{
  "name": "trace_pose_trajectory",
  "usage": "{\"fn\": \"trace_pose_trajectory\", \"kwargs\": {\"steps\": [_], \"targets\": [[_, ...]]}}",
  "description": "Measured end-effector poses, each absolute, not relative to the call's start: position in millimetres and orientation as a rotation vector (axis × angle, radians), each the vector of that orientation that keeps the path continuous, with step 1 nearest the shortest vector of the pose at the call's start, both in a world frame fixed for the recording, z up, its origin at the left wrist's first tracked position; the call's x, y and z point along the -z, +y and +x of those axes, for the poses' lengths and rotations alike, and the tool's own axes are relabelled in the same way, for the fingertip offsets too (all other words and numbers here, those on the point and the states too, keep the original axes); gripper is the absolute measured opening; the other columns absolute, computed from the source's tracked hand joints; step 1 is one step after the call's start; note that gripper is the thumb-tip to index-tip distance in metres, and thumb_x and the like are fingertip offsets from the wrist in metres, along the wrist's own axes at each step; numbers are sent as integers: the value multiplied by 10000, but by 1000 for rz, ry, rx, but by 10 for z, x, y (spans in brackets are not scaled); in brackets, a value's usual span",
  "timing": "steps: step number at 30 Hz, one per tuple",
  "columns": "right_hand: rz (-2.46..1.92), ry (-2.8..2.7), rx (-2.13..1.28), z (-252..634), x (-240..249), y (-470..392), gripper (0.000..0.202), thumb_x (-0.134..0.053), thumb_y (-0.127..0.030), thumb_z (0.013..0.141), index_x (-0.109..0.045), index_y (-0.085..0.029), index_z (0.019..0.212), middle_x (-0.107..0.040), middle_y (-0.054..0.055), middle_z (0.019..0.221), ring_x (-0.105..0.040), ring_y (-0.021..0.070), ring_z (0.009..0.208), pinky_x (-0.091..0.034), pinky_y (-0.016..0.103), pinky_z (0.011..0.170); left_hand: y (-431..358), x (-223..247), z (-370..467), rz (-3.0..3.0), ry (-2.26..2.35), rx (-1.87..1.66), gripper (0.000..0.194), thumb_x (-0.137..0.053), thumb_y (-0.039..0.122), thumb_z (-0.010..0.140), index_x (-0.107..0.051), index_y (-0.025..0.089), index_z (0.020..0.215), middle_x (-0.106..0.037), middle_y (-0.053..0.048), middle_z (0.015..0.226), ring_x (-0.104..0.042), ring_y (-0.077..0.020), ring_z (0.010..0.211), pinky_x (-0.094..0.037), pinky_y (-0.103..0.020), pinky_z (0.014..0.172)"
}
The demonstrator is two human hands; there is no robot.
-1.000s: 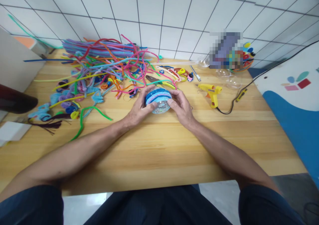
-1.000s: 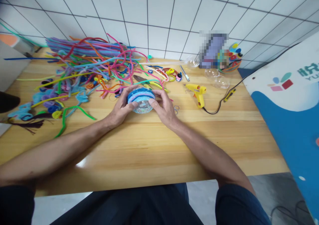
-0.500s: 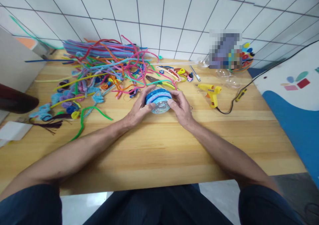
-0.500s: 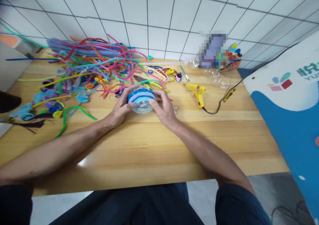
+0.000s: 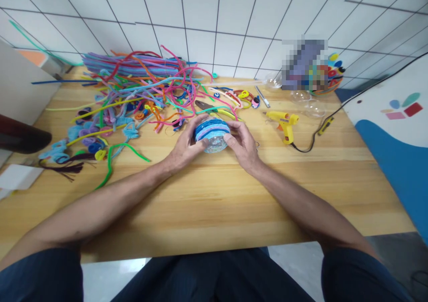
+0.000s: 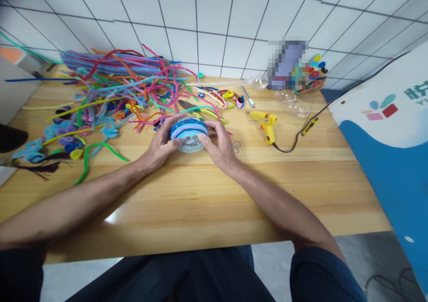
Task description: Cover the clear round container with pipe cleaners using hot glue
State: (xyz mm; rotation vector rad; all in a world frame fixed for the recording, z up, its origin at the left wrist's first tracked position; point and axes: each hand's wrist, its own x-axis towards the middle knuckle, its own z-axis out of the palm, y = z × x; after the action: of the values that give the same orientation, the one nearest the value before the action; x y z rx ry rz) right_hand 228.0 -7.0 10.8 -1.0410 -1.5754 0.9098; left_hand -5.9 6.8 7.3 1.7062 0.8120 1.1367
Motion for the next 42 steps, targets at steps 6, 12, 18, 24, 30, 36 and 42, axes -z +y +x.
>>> {"fn": "trace_pose_trajectory", "kwargs": {"steps": [6, 12, 18, 24, 30, 36, 42], "targets": [[-1026, -1564, -915, 2273, -97, -70, 584, -696, -760, 995, -651, -279, 1324, -748, 91, 1295, -730, 279, 1219, -638, 454, 994, 41, -64, -59, 1795, 886, -1137, 826, -704, 723, 999, -471, 256, 1639, -560, -177, 1699, -564, -400, 1563, -459, -624, 1327], [-1028, -1500, -998, 2290, -111, -46, 582, -725, -760, 973, -654, -285, 1302, -773, 79, 1297, -738, 279, 1217, -633, 460, 1034, 37, -51, -90, 1818, 782, -1115, 834, -622, 714, 1043, -382, 297, 1723, -454, -142, 1785, -453, -410, 1651, -400, -630, 1375], [-1042, -1491, -994, 2294, -101, -54, 575, -704, -761, 978, -655, -290, 1305, -779, 74, 1289, -740, 281, 1202, -626, 469, 1048, 42, -26, -38, 1824, 804, -1125, 786, -651, 662, 1053, -407, 273, 1690, -456, -159, 1766, -465, -403, 1628, -404, -617, 1368], [-1202, -1529, -769, 2394, -277, -37, 544, -688, -748, 981, -687, -281, 1259, -771, 89, 1284, -718, 278, 1208, -595, 447, 1045, 55, -3, 10, 1780, 854, -1160, 811, -656, 714, 1034, -440, 244, 1660, -506, -182, 1709, -491, -403, 1603, -388, -616, 1371], [-1536, -1751, -675, 2803, -618, -196, 439, -567, -594, 1027, -639, -251, 763, -654, -8, 701, -598, 185, 704, -462, 326, 697, 41, -20, 33, 1772, 859, -1148, 820, -673, 686, 1035, -415, 241, 1674, -485, -188, 1729, -488, -409, 1609, -369, -624, 1383], [-1941, -1572, -177, 3707, -589, -429, 414, -723, -640, 831, -611, -265, 696, -638, -1, 684, -572, 206, 689, -454, 350, 675, 56, -17, 91, 1833, 825, -1215, 758, -700, 611, 1033, -451, 227, 1638, -529, -194, 1675, -508, -393, 1592, -395, -617, 1377], [-2012, -1430, -266, 4119, -348, -40, 688, -784, -723, 650, -739, -196, 1090, -798, 111, 1037, -699, 262, 872, -583, 423, 801, 76, -25, 107, 1858, 840, -1221, 729, -687, 568, 1037, -440, 241, 1640, -535, -190, 1662, -521, -382, 1582, -408, -627, 1369]]}}
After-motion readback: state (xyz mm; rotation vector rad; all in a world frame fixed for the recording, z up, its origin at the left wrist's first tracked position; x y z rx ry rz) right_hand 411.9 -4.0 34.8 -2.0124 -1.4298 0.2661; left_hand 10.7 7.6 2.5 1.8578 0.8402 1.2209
